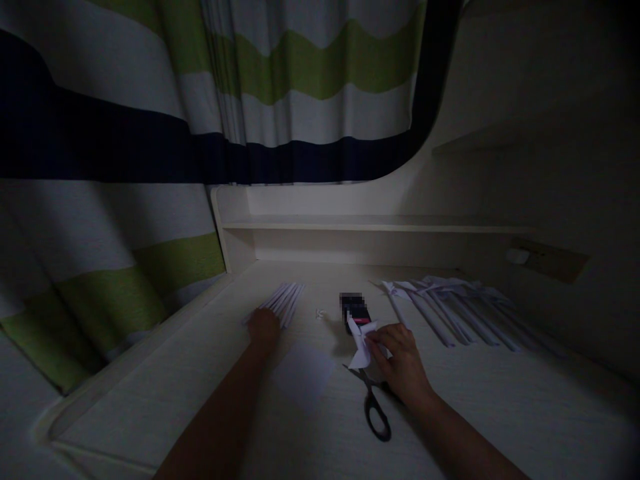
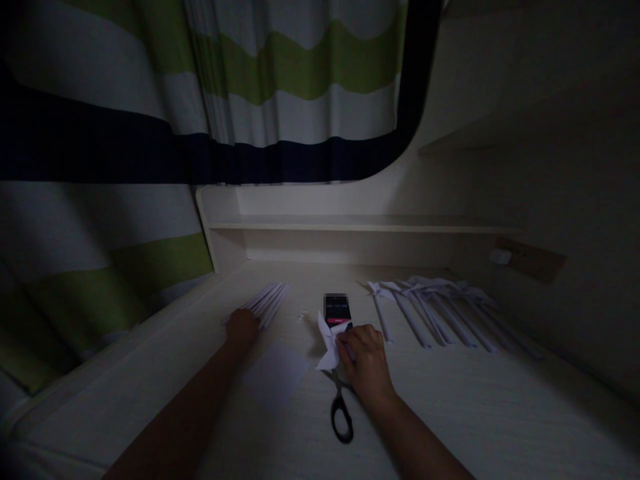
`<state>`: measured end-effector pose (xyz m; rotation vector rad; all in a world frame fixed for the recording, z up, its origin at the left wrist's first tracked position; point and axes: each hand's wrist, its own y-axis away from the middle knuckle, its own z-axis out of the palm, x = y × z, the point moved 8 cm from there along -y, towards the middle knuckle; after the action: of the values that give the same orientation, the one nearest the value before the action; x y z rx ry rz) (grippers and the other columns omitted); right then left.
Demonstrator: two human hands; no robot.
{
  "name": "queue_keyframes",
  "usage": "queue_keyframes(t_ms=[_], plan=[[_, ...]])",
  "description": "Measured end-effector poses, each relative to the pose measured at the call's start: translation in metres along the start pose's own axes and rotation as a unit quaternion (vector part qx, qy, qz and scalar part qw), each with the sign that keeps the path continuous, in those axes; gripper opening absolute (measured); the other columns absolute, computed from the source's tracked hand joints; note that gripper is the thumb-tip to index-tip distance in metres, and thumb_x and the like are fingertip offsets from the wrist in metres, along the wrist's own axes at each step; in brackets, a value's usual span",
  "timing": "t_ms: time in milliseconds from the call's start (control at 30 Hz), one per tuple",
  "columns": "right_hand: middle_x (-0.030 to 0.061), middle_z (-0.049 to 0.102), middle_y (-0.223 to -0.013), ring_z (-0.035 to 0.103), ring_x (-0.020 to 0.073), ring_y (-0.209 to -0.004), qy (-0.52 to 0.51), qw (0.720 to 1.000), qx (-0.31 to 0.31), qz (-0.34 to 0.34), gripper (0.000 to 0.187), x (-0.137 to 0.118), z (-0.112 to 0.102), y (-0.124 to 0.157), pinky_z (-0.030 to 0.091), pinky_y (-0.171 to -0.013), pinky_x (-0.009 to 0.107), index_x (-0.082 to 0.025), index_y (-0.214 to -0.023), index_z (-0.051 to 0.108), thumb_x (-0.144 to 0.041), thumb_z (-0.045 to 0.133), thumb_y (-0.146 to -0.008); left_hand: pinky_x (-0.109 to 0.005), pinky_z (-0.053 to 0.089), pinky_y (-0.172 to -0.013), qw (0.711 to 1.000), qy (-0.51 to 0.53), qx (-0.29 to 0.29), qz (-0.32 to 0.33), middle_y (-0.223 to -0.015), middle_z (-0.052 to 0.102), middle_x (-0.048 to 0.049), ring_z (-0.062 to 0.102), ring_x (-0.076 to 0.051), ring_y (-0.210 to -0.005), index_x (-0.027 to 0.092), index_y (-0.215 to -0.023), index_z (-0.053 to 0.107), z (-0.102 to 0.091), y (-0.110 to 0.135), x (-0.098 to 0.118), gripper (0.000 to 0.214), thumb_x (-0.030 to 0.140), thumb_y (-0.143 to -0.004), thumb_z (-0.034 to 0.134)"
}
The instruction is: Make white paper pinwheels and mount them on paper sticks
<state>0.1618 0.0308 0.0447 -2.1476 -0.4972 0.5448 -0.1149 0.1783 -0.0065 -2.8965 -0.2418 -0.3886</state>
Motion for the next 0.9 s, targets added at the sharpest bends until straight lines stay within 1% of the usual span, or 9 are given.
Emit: queue_keyframes(t_ms=[167, 233, 333, 467, 567, 633, 733, 833, 900], plan=[[0.0042, 0.058, -0.073, 0.049, 0.0191, -0.075, -0.004, 1.000, -0.002, -0.002, 0.010, -0.004, -0.001, -0.001, 0.037, -0.068, 0.034, -0.017, -0.080, 0.060, -0.019, 0.050, -0.079, -0.036, 0.043, -0.071, 0.999, 0.001, 0.019, -0.029, -0.101, 0.057, -0.0192, 0.056, -0.028, -0.090, 0.008, -0.106, 0.048, 0.003, -0.003, -0.006, 0.036, 0.025, -0.076, 0.042], [0.0042, 0.058, -0.073, 0.049, 0.0190, -0.075, -0.006, 1.000, -0.003, -0.004, 0.010, -0.005, -0.001, -0.002, 0.037, -0.068, 0.034, -0.017, -0.080, 0.060, -0.019, 0.050, -0.079, -0.035, 0.043, -0.070, 0.999, 0.005, 0.020, -0.026, -0.102, 0.056, -0.0179, 0.055, -0.028, -0.090, 0.009, -0.104, 0.049, 0.003, -0.004, -0.006, 0.035, 0.026, -0.074, 0.045], [0.0043, 0.057, -0.073, 0.049, 0.0192, -0.075, -0.010, 1.000, -0.004, -0.003, 0.011, -0.006, -0.002, -0.002, 0.038, -0.068, 0.035, -0.017, -0.080, 0.060, -0.019, 0.049, -0.079, -0.035, 0.043, -0.070, 0.999, 0.016, 0.016, -0.024, -0.100, 0.056, -0.0169, 0.056, -0.028, -0.089, 0.010, -0.094, 0.055, 0.002, -0.004, -0.007, 0.029, 0.029, -0.074, 0.046], [0.0046, 0.058, -0.073, 0.050, 0.0197, -0.075, -0.033, 0.999, 0.009, 0.017, 0.011, -0.003, -0.006, -0.003, 0.039, -0.069, 0.036, -0.018, -0.080, 0.061, -0.019, 0.050, -0.078, -0.037, 0.042, -0.069, 0.998, 0.055, 0.036, -0.025, -0.096, 0.055, -0.0179, 0.056, -0.028, -0.087, 0.010, -0.087, 0.057, -0.009, -0.003, -0.008, 0.030, 0.032, -0.079, 0.038], [0.0044, 0.059, -0.073, 0.051, 0.0197, -0.075, -0.093, 0.992, 0.041, 0.074, 0.010, 0.009, -0.012, -0.003, 0.040, -0.069, 0.036, -0.019, -0.076, 0.061, -0.022, 0.051, -0.077, -0.036, 0.040, -0.073, 0.992, 0.108, 0.065, -0.018, -0.096, 0.055, -0.0177, 0.053, -0.028, -0.092, 0.011, -0.087, 0.056, -0.022, -0.001, -0.003, 0.031, 0.033, -0.080, 0.035], [0.0043, 0.060, -0.074, 0.053, 0.0198, -0.076, -0.148, 0.976, 0.067, 0.148, 0.011, 0.023, -0.016, -0.002, 0.041, -0.069, 0.035, -0.020, -0.073, 0.062, -0.026, 0.054, -0.076, -0.035, 0.039, -0.075, 0.985, 0.160, 0.069, -0.001, -0.092, 0.056, -0.0156, 0.053, -0.026, -0.093, 0.012, -0.085, 0.055, -0.027, 0.000, 0.004, 0.030, 0.034, -0.081, 0.035], [0.0035, 0.061, -0.074, 0.055, 0.0197, -0.074, -0.231, 0.926, 0.098, 0.282, 0.015, 0.046, -0.018, 0.003, 0.042, -0.069, 0.033, -0.018, -0.070, 0.063, -0.032, 0.058, -0.070, -0.031, 0.040, -0.073, 0.964, 0.260, 0.041, 0.045, -0.086, 0.060, -0.0094, 0.056, -0.021, -0.086, 0.014, -0.087, 0.054, -0.025, 0.007, 0.025, 0.024, 0.031, -0.079, 0.039], [0.0021, 0.063, -0.069, 0.056, 0.0188, -0.069, -0.312, 0.865, 0.112, 0.377, 0.017, 0.059, -0.014, 0.009, 0.042, -0.067, 0.032, -0.017, -0.069, 0.064, -0.033, 0.062, -0.064, -0.025, 0.042, -0.068, 0.927, 0.365, -0.015, 0.091, -0.088, 0.061, -0.0050, 0.058, -0.015, -0.080, 0.015, -0.094, 0.050, -0.014, 0.024, 0.054, 0.023, 0.025, -0.074, 0.046], [0.0018, 0.064, -0.069, 0.057, 0.0183, -0.068, -0.357, 0.831, 0.127, 0.408, 0.018, 0.063, -0.012, 0.012, 0.042, -0.066, 0.030, -0.017, -0.069, 0.065, -0.033, 0.065, -0.061, -0.024, 0.043, -0.064, 0.885, 0.447, -0.073, 0.112, -0.086, 0.061, -0.0053, 0.059, -0.013, -0.074, 0.015, -0.094, 0.047, -0.003, 0.041, 0.073, 0.025, 0.021, -0.070, 0.049]])
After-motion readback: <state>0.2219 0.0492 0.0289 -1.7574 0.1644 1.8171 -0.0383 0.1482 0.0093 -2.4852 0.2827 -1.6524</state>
